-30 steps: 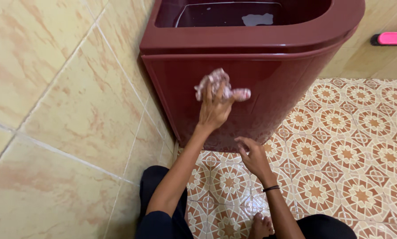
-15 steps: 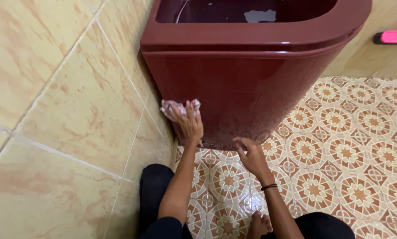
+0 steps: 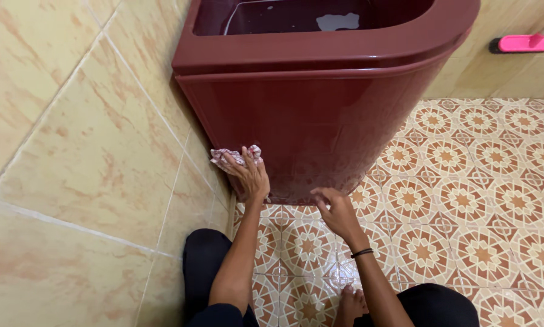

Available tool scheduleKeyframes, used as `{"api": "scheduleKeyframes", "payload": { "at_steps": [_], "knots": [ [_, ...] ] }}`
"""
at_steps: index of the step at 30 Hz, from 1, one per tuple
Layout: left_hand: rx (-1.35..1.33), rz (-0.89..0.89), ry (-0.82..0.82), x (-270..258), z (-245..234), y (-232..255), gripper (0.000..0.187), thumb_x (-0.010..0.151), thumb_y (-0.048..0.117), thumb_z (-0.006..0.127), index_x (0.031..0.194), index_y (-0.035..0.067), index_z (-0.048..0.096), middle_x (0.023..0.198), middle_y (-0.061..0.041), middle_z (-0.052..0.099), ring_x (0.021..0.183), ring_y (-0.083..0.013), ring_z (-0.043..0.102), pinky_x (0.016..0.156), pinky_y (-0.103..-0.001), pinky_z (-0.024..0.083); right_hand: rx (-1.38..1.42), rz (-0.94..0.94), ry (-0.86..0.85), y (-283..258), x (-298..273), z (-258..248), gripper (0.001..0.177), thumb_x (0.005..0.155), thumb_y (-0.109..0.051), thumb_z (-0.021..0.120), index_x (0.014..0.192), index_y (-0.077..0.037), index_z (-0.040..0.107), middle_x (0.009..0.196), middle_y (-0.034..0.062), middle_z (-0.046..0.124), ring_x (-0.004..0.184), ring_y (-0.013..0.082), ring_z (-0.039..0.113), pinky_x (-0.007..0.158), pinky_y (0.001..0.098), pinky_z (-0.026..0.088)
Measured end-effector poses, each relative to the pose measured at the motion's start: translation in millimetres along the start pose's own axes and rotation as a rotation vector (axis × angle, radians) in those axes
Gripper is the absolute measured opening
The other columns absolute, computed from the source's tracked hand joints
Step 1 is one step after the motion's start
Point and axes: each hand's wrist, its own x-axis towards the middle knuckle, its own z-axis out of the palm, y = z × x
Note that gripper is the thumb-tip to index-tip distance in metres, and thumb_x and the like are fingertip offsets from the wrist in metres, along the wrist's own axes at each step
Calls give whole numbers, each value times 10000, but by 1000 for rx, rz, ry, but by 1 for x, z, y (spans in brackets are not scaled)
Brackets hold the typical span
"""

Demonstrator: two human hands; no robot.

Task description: The person wipes the exterior and interior surfaces of a maroon plastic sink using a checkered cloth. They scrub the sides, rim, and basin, then rinse the cloth in the water collected inside the sink.

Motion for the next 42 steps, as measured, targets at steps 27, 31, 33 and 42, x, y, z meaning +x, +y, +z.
{"api": "scheduleKeyframes", "payload": {
  "at_steps": [27,31,33,42],
  "knots": [
    [92,741,106,81,-45,135,883,822,554,845,1574,427,400,1703,-137,-10,1523,-519,-83,1244,-747,137,23,40,17,-2,8,-1,234,903,-83,655,1120,-57,739,960,126,756,792,237,741,711,364,585],
    [117,893,99,60,-22,139,978,791,506,917,1594,479,359,1715,-125,-18,1533,-488,-65,1242,-746,166,-11,27,21,1,7,-2,215,913,-100,659,1108,-57,739,946,133,750,802,250,735,724,369,580],
    [136,931,48,51,-16,139,1024,751,446,933,1590,492,348,1714,-113,3,1531,-489,-43,1257,-727,180,-16,-28,46,4,6,-3,213,906,-93,661,1099,-50,740,945,141,747,817,259,732,726,376,572],
    [172,1002,-66,38,-10,132,1093,713,317,951,1608,487,346,1705,-80,121,1526,-474,100,1279,-674,177,7,44,53,0,5,-8,205,915,-116,667,1094,-58,748,913,142,742,764,262,721,698,392,565]
  ]
}}
